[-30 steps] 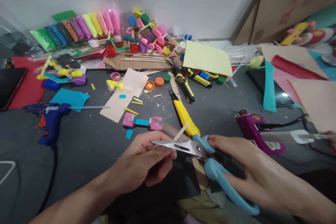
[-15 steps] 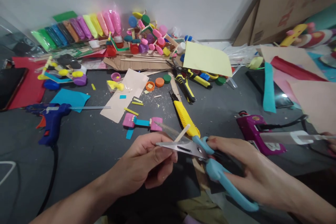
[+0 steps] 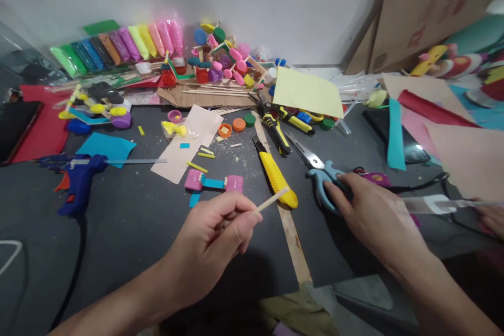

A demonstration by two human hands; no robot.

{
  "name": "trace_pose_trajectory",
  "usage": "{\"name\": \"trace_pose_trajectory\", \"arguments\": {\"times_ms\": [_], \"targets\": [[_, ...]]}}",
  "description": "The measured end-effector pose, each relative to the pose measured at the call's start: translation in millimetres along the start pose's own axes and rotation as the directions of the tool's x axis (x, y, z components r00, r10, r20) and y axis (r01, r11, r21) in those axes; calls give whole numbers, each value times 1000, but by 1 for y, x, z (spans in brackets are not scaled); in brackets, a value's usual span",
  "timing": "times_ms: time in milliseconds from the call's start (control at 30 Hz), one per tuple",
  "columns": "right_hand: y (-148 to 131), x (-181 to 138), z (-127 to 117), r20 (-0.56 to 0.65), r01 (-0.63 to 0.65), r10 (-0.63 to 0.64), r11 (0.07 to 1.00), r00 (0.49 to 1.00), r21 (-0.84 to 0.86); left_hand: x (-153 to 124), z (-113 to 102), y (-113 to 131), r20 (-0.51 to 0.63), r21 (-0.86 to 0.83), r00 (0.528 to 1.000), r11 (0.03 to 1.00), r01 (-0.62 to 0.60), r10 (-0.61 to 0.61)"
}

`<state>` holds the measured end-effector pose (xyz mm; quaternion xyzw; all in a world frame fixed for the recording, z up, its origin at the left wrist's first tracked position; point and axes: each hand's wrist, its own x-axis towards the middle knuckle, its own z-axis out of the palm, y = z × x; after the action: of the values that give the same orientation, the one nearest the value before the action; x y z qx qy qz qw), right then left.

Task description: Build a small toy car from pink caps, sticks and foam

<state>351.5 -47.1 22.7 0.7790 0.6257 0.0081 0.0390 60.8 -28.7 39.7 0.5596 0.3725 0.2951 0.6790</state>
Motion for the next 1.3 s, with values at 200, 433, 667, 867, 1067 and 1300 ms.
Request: {"name": "trace_pose_trajectory", "arguments": {"times_ms": [200, 433, 667, 867, 1067, 1300], "targets": [[-17, -13, -21, -273, 201, -213, 977, 938, -74, -2, -6, 3, 65, 650, 917, 680, -339, 394], [-73, -19, -63, -399, 839, -739, 503, 543, 209, -2, -6, -3, 194, 916, 841, 215, -340, 505], [-87, -3, -55, -285, 814, -762, 533, 581, 231, 2, -4, -5, 207, 963, 821, 38, -267, 533], [-102, 3, -37, -308, 797, -735, 565, 604, 214, 7, -9, -12, 152, 981, 839, 20, -191, 523], [-108, 4, -26, -320, 761, -690, 600, 649, 247, 9, -13, -15, 106, 994, 893, -11, -112, 438], [-107, -1, -27, -261, 701, -651, 668, 713, 249, 10, 1, -5, 62, 993, 960, -117, -31, 273]]}}
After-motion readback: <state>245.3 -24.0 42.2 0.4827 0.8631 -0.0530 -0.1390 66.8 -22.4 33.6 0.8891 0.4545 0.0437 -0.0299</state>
